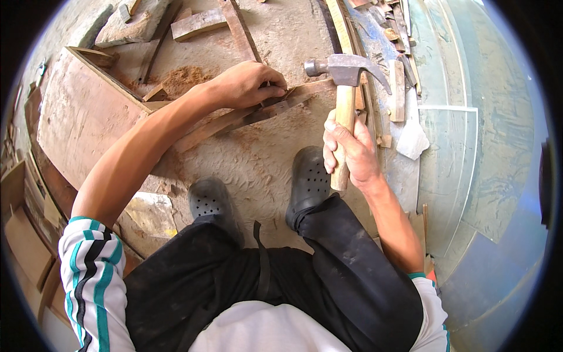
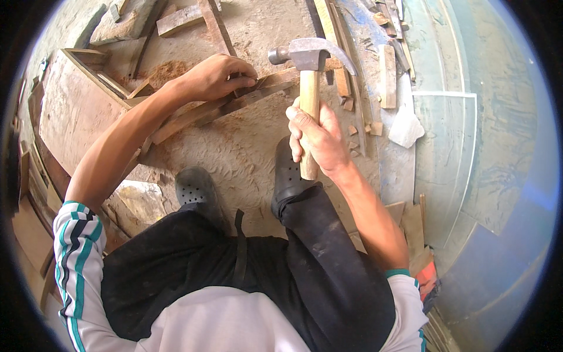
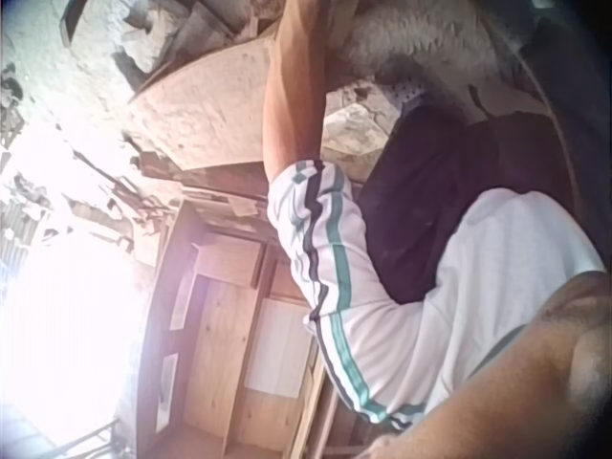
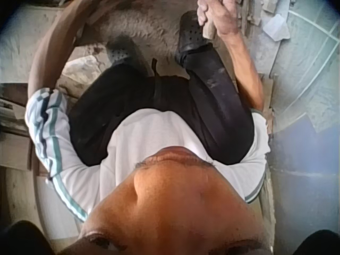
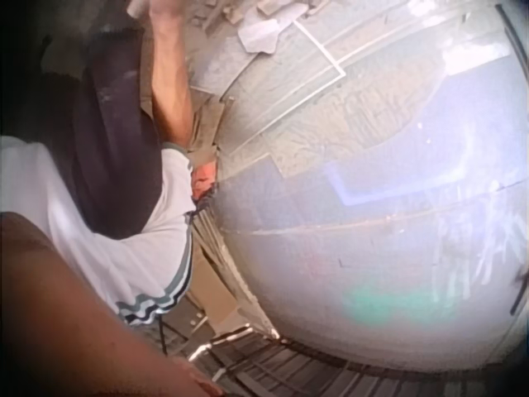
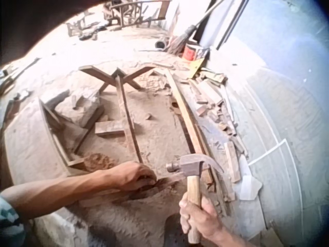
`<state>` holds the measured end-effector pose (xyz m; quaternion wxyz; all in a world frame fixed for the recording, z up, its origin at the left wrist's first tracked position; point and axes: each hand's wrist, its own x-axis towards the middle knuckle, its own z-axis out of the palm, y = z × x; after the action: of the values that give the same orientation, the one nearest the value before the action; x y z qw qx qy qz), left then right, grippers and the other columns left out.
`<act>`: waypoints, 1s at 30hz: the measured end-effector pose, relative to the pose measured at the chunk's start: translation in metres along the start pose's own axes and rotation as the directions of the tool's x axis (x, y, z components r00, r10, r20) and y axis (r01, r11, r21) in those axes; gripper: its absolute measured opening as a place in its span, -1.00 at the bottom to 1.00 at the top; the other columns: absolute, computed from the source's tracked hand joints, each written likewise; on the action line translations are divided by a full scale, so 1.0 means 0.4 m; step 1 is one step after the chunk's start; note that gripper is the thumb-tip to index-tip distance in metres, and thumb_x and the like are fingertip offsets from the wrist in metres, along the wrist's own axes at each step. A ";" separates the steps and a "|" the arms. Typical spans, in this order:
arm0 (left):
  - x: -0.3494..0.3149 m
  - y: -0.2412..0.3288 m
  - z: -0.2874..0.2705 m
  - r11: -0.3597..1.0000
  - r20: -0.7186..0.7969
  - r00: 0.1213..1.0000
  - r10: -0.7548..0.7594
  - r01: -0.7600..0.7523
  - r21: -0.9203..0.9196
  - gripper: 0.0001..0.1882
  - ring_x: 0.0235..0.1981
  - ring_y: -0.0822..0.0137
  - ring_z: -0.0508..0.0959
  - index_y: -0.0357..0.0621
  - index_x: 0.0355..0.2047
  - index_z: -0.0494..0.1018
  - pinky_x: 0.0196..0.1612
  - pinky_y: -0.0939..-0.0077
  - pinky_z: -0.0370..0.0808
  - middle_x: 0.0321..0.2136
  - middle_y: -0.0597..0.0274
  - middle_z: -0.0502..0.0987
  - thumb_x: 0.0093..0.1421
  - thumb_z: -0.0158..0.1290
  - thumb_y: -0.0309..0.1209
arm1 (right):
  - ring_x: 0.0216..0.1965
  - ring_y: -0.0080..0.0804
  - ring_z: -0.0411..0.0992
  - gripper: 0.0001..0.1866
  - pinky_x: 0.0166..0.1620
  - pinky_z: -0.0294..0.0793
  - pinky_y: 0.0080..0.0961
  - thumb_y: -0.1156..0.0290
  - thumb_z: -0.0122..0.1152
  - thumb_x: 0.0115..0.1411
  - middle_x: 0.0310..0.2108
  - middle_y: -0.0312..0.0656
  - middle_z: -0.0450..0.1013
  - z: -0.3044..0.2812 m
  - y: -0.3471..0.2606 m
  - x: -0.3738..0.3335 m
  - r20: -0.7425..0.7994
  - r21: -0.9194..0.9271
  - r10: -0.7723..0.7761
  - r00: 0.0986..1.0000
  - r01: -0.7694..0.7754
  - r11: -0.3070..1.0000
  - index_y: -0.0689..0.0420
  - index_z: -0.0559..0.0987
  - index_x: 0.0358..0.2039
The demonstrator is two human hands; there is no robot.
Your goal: The person sits on the floor and assembles a wooden frame by aligning pieces and hammering nails into place. They repeatedly position the frame, insert nails, and strike them with a hammer to secure the joints.
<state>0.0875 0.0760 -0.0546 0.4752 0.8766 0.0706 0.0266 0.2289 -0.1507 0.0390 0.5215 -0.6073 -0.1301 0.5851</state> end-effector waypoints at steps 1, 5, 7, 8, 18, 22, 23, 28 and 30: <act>-0.002 -0.002 0.000 1.000 -0.004 1.000 -0.003 0.003 -0.005 -0.74 -0.27 0.02 0.65 -0.29 -0.18 0.59 -0.16 0.22 0.54 -0.29 -0.04 0.64 0.27 0.14 -0.33 | -0.73 -0.64 0.31 -0.78 -0.74 0.32 -0.63 0.29 0.17 0.35 -0.54 -0.33 0.32 0.001 0.000 0.000 0.007 -0.019 0.043 0.999 -0.043 0.999 0.12 0.38 -0.18; -0.004 -0.003 -0.002 1.000 -0.006 1.000 0.001 -0.001 -0.024 -0.74 -0.28 0.00 0.64 -0.29 -0.18 0.59 -0.16 0.22 0.54 -0.28 -0.04 0.64 0.27 0.14 -0.33 | -0.74 -0.67 0.27 -0.77 -0.74 0.31 -0.64 0.27 0.19 0.34 -0.54 -0.35 0.32 0.007 0.033 -0.007 -0.017 -0.113 0.134 0.991 -0.135 0.984 0.12 0.38 -0.22; -0.005 -0.004 0.001 1.000 -0.019 1.000 0.011 -0.011 0.027 -0.74 -0.27 0.00 0.64 -0.29 -0.18 0.59 -0.16 0.22 0.53 -0.28 -0.03 0.64 0.28 0.14 -0.32 | -0.74 -0.68 0.26 -0.76 -0.74 0.30 -0.64 0.26 0.19 0.34 -0.55 -0.36 0.31 0.016 0.048 -0.009 -0.023 -0.141 0.113 0.993 -0.116 0.983 0.13 0.38 -0.23; -0.006 -0.005 0.002 0.999 -0.025 1.000 0.017 -0.016 0.052 -0.74 -0.26 0.00 0.64 -0.29 -0.18 0.59 -0.16 0.22 0.53 -0.28 -0.02 0.64 0.28 0.14 -0.32 | -0.75 -0.67 0.26 -0.74 -0.74 0.28 -0.62 0.24 0.19 0.34 -0.57 -0.37 0.30 0.023 0.045 -0.011 -0.039 -0.159 0.089 0.995 -0.094 0.983 0.14 0.38 -0.24; -0.010 -0.015 0.012 0.998 -0.038 0.998 0.059 -0.060 -0.020 -0.73 -0.22 0.01 0.64 -0.28 -0.16 0.59 -0.13 0.23 0.54 -0.26 -0.02 0.64 0.28 0.13 -0.31 | -0.77 -0.65 0.25 -0.74 -0.75 0.27 -0.60 0.24 0.17 0.36 -0.62 -0.37 0.29 0.023 0.044 -0.013 -0.101 -0.305 0.040 0.994 -0.069 0.950 0.17 0.38 -0.26; -0.009 -0.014 0.007 0.999 -0.020 0.998 0.054 -0.054 0.001 -0.72 -0.22 0.03 0.65 -0.28 -0.16 0.59 -0.12 0.24 0.54 -0.25 -0.01 0.65 0.28 0.12 -0.30 | -0.77 -0.66 0.26 -0.74 -0.74 0.26 -0.62 0.24 0.17 0.36 -0.62 -0.38 0.29 0.020 0.026 -0.013 -0.105 -0.311 0.001 0.994 -0.033 0.950 0.17 0.38 -0.26; -0.009 -0.014 0.007 0.998 -0.019 0.998 0.061 -0.061 0.017 -0.72 -0.22 0.03 0.65 -0.28 -0.15 0.59 -0.12 0.24 0.55 -0.26 -0.01 0.65 0.28 0.12 -0.30 | -0.77 -0.66 0.26 -0.74 -0.74 0.26 -0.62 0.24 0.17 0.36 -0.62 -0.38 0.29 0.021 0.016 -0.012 -0.110 -0.307 -0.034 0.993 -0.001 0.952 0.16 0.38 -0.26; -0.004 -0.012 0.006 1.000 0.014 1.000 -0.005 0.005 0.001 -0.73 -0.22 0.01 0.65 -0.26 -0.15 0.60 -0.12 0.23 0.55 -0.27 -0.03 0.65 0.28 0.12 -0.30 | -0.77 -0.65 0.27 -0.73 -0.74 0.27 -0.62 0.24 0.19 0.35 -0.61 -0.37 0.29 0.029 0.009 -0.017 -0.141 -0.297 -0.039 0.989 -0.004 0.955 0.16 0.38 -0.27; -0.001 -0.007 0.002 1.000 0.031 0.999 -0.011 0.011 0.020 -0.73 -0.22 0.01 0.65 -0.25 -0.15 0.60 -0.12 0.23 0.55 -0.27 -0.03 0.65 0.27 0.12 -0.30 | -0.77 -0.65 0.27 -0.73 -0.74 0.27 -0.61 0.23 0.20 0.34 -0.61 -0.37 0.30 0.022 0.035 -0.014 -0.126 -0.314 0.032 0.991 -0.071 0.947 0.16 0.39 -0.26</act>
<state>0.0870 0.0768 -0.0575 0.4678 0.8811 0.0684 0.0097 0.2136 -0.1568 0.0331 0.4084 -0.7204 -0.1751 0.5326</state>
